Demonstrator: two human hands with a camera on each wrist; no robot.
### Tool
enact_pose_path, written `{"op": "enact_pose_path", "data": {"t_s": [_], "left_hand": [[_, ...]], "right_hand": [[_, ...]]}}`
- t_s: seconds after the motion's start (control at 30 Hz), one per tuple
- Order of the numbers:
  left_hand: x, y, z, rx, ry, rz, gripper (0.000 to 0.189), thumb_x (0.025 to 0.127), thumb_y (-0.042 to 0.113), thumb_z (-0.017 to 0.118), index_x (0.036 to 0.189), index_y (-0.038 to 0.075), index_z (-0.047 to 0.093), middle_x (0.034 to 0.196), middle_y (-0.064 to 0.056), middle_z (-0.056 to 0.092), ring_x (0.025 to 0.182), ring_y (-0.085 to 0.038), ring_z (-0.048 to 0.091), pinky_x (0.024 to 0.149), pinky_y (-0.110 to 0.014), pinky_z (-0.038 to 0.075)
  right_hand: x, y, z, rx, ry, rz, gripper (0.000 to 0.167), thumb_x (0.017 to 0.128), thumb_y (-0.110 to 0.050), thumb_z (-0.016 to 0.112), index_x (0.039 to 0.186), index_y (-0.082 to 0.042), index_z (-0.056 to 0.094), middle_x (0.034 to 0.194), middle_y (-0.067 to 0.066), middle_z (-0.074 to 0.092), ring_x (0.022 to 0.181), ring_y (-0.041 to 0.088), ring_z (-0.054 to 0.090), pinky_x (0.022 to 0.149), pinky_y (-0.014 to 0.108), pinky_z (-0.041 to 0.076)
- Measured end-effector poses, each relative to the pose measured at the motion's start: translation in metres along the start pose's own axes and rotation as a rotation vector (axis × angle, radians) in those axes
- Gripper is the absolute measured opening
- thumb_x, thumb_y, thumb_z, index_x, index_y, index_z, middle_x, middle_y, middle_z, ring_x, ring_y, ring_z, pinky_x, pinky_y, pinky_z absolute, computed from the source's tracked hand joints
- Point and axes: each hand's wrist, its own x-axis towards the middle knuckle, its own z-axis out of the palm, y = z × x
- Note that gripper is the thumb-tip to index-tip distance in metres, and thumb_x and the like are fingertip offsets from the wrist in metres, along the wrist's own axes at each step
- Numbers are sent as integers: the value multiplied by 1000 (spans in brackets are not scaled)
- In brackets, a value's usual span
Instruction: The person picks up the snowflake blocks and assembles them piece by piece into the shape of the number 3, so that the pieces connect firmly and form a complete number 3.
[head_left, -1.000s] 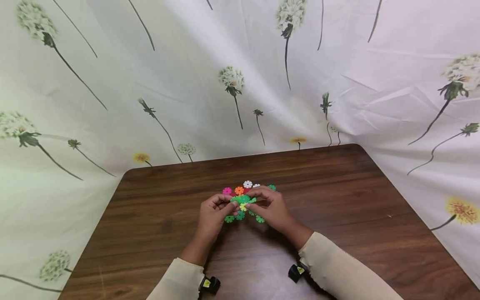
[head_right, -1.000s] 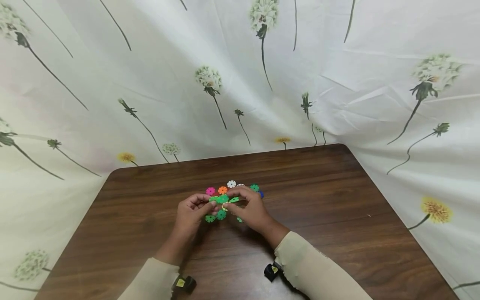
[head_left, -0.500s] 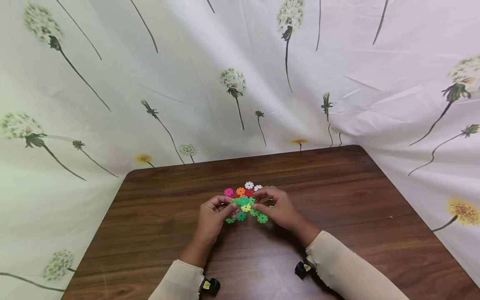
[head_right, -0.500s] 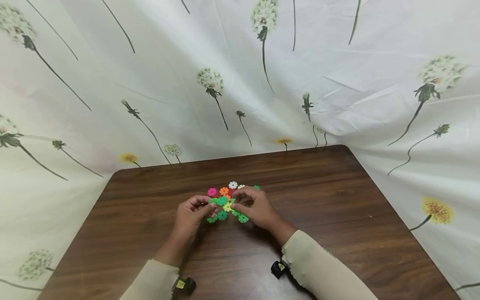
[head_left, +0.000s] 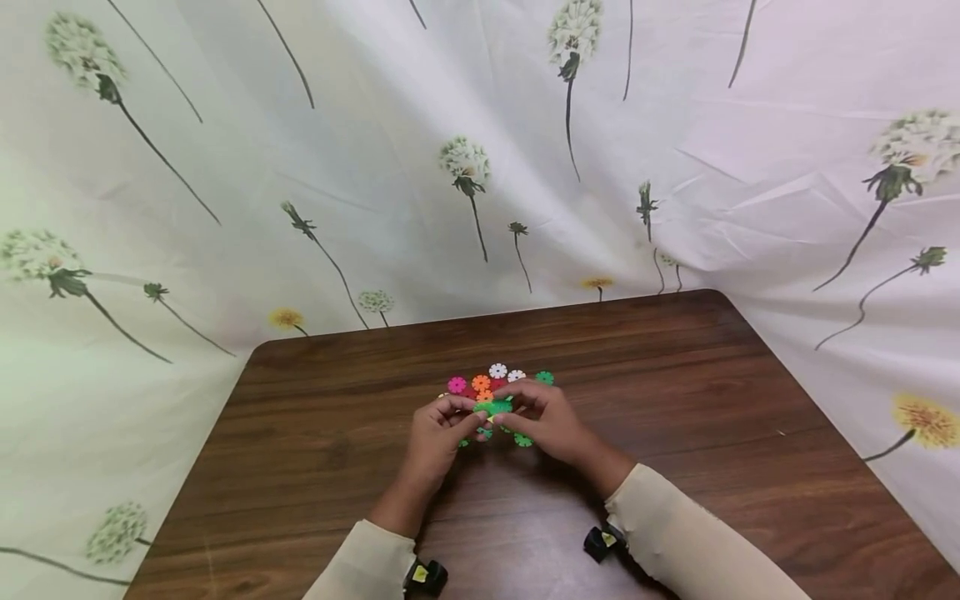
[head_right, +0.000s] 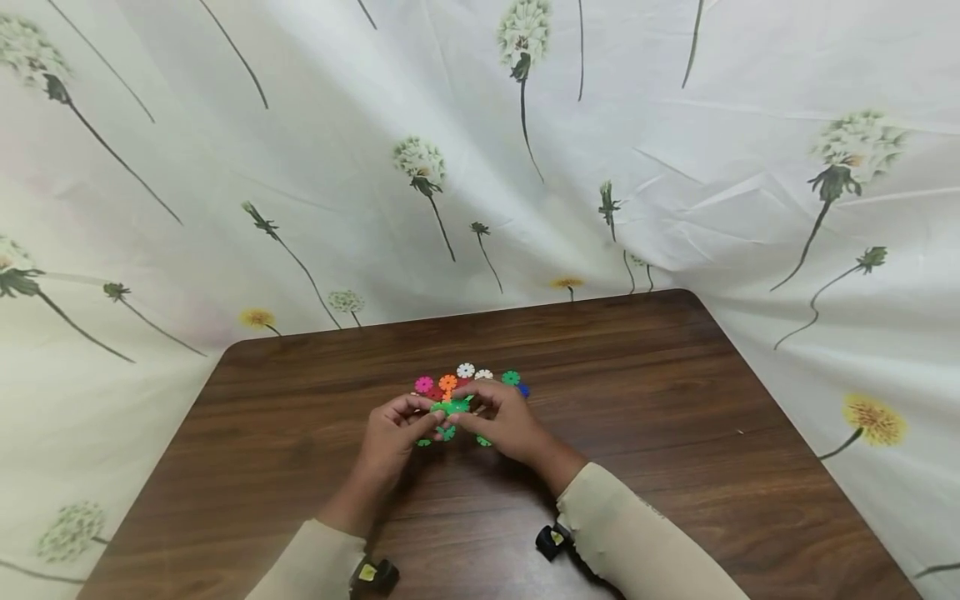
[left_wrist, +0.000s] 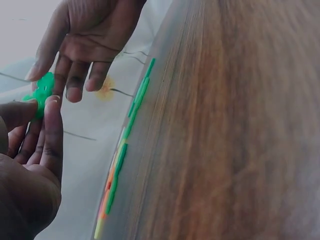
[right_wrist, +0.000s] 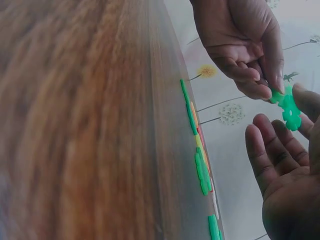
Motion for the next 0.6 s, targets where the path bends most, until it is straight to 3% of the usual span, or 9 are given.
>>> {"op": "enact_pose_path", "data": {"t_s": [0.23, 0.37, 0.5, 0.6], "left_hand": [[1, -3, 0, 5, -24, 41, 15, 98, -6, 75, 110, -13, 69, 92, -4, 78, 78, -16, 79, 70, -28, 67], [3, -8, -3, -4, -24, 65, 17, 97, -7, 75, 109, -17, 67, 88, -3, 77, 75, -14, 78, 69, -28, 67], [5, -11, -12, 6, 20, 61, 17, 97, -8, 75, 109, -17, 68, 85, -6, 80, 75, -14, 79, 70, -30, 68], [7, -12, -20, 43, 60, 52, 14, 98, -6, 75, 110, -13, 71, 90, -8, 81, 76, -14, 78, 71, -30, 68]], "right_hand": [[0, -2, -1, -8, 6, 7, 25, 99, -7, 80, 123, -2, 77, 121, 17, 76, 97, 10, 71, 81, 28, 64], [1, 7, -5, -46, 39, -31, 20, 102, -8, 77, 121, -2, 78, 118, 18, 78, 98, 11, 72, 82, 28, 64], [2, 18, -14, -99, 122, -76, 15, 103, -6, 75, 115, 2, 79, 112, 18, 80, 96, 14, 73, 82, 30, 63], [2, 24, -22, -130, 156, -62, 15, 101, -6, 77, 113, 2, 79, 111, 17, 80, 97, 17, 73, 83, 31, 62]]}}
